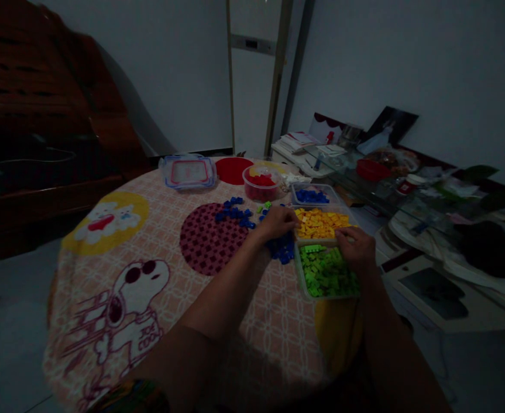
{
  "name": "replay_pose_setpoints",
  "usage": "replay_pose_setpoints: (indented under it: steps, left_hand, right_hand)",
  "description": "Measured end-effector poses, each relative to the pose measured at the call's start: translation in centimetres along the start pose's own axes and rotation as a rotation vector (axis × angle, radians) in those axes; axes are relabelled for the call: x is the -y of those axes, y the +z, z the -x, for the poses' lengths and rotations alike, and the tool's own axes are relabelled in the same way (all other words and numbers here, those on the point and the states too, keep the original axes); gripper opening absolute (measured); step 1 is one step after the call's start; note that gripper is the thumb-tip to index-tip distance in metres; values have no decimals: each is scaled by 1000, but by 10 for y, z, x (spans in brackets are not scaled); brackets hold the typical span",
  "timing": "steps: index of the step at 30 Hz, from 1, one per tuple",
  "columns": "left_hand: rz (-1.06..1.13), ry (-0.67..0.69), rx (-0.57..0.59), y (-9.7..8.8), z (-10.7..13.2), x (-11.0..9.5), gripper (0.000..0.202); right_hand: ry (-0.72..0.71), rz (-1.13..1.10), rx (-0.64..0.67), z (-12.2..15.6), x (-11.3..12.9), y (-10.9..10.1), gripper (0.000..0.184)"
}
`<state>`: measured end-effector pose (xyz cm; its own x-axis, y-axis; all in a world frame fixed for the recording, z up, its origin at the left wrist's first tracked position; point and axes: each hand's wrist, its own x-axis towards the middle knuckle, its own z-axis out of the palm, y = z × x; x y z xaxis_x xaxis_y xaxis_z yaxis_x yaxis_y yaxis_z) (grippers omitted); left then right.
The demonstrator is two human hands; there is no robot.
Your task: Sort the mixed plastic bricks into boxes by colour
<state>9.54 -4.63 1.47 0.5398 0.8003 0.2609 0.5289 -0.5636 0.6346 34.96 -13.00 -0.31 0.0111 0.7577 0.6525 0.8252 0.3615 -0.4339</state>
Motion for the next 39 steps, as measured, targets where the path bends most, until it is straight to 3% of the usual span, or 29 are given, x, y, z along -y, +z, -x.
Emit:
replay_pose_setpoints:
  steps: [5, 10, 16, 22, 25, 31, 35, 39]
  left_hand:
    - [-300, -259, -268, -15, 8, 37, 25]
    - [-435, -365, -157, -17, 17, 65, 29]
    - [-477, -369, -111, -11, 18, 72, 30]
    - [-465, -382, -98, -14, 20, 67, 26]
    - [-433, -378, -154, -19, 20, 64, 26]
    - [-252, -200, -276, -29, 12, 49, 28]
    - [-190, -61, -172, -24, 5, 21, 26]
    - [-114, 78, -37, -5, 3, -15, 25]
  right_hand:
    - [36, 74, 65, 2, -10, 6, 30]
    - [123, 116, 19, 3, -11, 9, 34]
    - [247, 88, -64, 3, -11, 7, 32]
    - [251, 101, -64, 3, -13, 8, 31]
    - [256, 107, -71, 3, -12, 8, 30]
    - [255, 62, -74, 3, -8, 7, 32]
    - [317, -34, -121, 2, -7, 5, 34]
    - [365, -105, -157, 2, -8, 4, 38]
